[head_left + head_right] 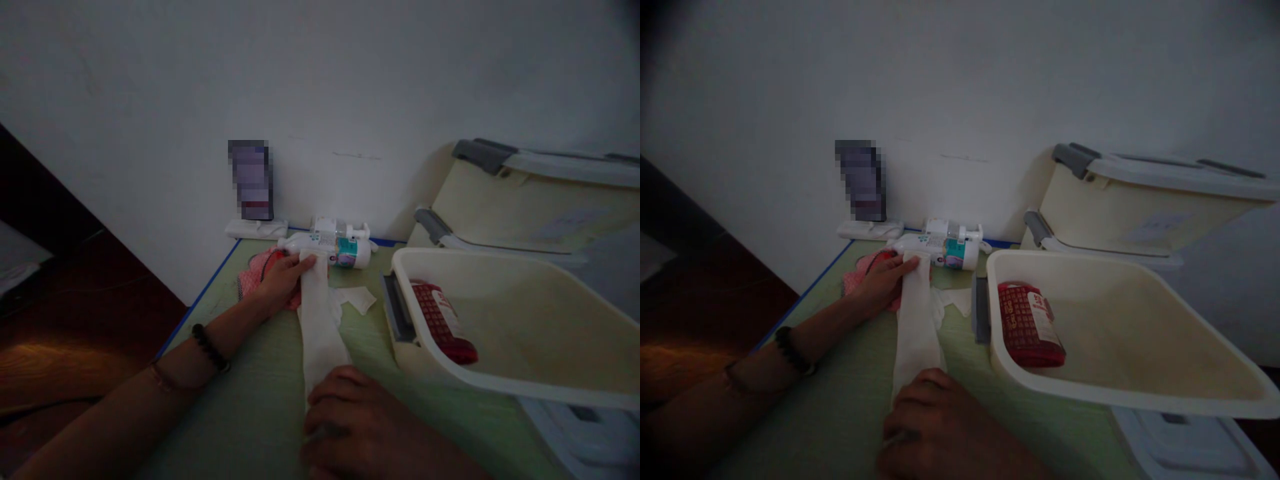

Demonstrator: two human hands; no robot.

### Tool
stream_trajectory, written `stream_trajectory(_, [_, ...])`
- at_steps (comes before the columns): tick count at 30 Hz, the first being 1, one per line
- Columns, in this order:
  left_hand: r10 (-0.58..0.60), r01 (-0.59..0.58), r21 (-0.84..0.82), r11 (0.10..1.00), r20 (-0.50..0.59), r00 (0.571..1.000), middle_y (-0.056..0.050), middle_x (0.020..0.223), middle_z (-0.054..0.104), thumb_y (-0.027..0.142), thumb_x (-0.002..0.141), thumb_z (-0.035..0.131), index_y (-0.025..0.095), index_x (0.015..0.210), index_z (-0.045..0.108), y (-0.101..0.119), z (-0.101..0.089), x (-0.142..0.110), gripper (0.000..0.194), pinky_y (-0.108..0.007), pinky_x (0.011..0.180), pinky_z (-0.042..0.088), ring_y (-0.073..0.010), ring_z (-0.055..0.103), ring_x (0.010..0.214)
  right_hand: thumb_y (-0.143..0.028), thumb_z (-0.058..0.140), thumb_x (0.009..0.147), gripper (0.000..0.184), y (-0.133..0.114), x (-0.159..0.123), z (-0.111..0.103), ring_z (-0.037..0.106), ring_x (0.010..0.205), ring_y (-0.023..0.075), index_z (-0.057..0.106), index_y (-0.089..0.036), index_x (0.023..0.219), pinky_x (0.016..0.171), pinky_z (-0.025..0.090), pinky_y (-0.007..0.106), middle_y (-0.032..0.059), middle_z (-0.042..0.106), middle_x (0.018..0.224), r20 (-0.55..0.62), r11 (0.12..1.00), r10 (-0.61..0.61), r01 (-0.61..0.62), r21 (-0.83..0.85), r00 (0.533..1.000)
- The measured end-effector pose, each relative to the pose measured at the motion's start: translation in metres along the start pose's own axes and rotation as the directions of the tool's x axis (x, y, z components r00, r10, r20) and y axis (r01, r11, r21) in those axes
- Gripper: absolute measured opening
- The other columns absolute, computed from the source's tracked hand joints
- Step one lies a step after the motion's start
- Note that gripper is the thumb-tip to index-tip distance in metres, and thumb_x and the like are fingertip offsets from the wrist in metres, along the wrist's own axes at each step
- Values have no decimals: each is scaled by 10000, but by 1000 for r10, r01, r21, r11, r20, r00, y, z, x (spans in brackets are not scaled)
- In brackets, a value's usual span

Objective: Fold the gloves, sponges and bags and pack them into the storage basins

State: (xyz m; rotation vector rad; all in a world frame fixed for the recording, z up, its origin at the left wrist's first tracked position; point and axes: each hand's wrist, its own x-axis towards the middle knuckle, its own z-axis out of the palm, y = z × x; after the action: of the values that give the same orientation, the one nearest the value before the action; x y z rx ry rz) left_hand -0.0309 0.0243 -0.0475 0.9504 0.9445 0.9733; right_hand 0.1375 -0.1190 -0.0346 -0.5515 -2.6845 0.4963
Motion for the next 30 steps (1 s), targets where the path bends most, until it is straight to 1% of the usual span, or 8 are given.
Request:
stream_trajectory(5, [11, -11, -32, 999, 0, 1000, -23, 588, 627, 315, 798, 625, 122, 782, 649, -1, 0, 3, 194, -193, 376, 418, -107, 555, 425, -309, 531, 903, 153, 0, 0, -2, 549, 990, 110, 642, -227, 837, 905, 358, 271, -54, 686, 952, 59, 1000, 10, -8, -27, 998])
stream_trajectory(9, [14, -14, -31, 999, 19, 1000, -11, 528, 595, 317, 792, 626, 121, 782, 660, 0, 1, 1, 199, -193, 343, 369, -112, 530, 395, -307, 538, 895, 135, -5, 0, -3, 553, 945, 112, 634, -232, 954, 869, 372, 278, -33, 666, 967, -24, 999, 48, -48, 8, 999])
stream_trajectory(13, [47, -46, -38, 998, 18, 999, -19, 596, 637, 317, 765, 657, 130, 817, 658, 3, 3, -3, 194, -194, 350, 369, -106, 530, 405, -293, 550, 878, 168, -6, -1, -4, 542, 870, 136, 626, -184, 981, 817, 408, 276, 16, 631, 878, -157, 973, 229, -224, 48, 961])
stream_trajectory(16, [84, -83, -47, 995, 9, 996, -28, 660, 666, 309, 742, 687, 130, 828, 659, 5, 4, -3, 200, -209, 453, 450, -122, 589, 508, -278, 526, 892, 147, -3, -1, -4, 527, 847, 147, 643, -202, 938, 800, 418, 285, 16, 607, 847, -152, 946, 325, -321, 50, 933])
stream_trajectory(19, [127, -126, -55, 990, 6, 992, -30, 700, 677, 325, 728, 705, 130, 829, 664, 8, 6, -4, 224, -237, 568, 499, -135, 613, 592, -353, 527, 894, 197, -1, -1, -4, 525, 847, 140, 654, -250, 1003, 799, 418, 282, 6, 591, 855, -93, 962, 271, -268, 46, 958])
stream_trajectory(23, [220, -221, -67, 973, -19, 975, -1, 687, 664, 335, 725, 706, 149, 817, 653, 19, 8, -5, 214, -247, 614, 505, -127, 600, 607, -360, 516, 903, 193, 0, -1, 0, 530, 880, 122, 679, -261, 928, 841, 402, 273, -15, 603, 879, -48, 976, 216, -215, 23, 975])
stream_trajectory(27, [323, -326, -52, 944, -54, 945, 12, 752, 675, 323, 736, 700, 167, 850, 667, 31, 7, -7, 196, -214, 683, 495, -112, 603, 690, -284, 474, 927, 208, 0, -1, 5, 532, 917, 126, 677, -248, 955, 871, 413, 268, -4, 622, 933, -46, 970, 242, -243, -4, 969])
stream_trajectory(30, [362, -363, -13, 932, -32, 932, 8, 798, 690, 326, 724, 716, 172, 853, 684, 31, 7, -8, 203, -213, 729, 486, -121, 614, 757, -308, 491, 917, 213, -4, 2, 4, 515, 999, 147, 662, -265, 1036, 921, 414, 294, 12, 600, 1003, -53, 942, 337, -337, 10, 940])
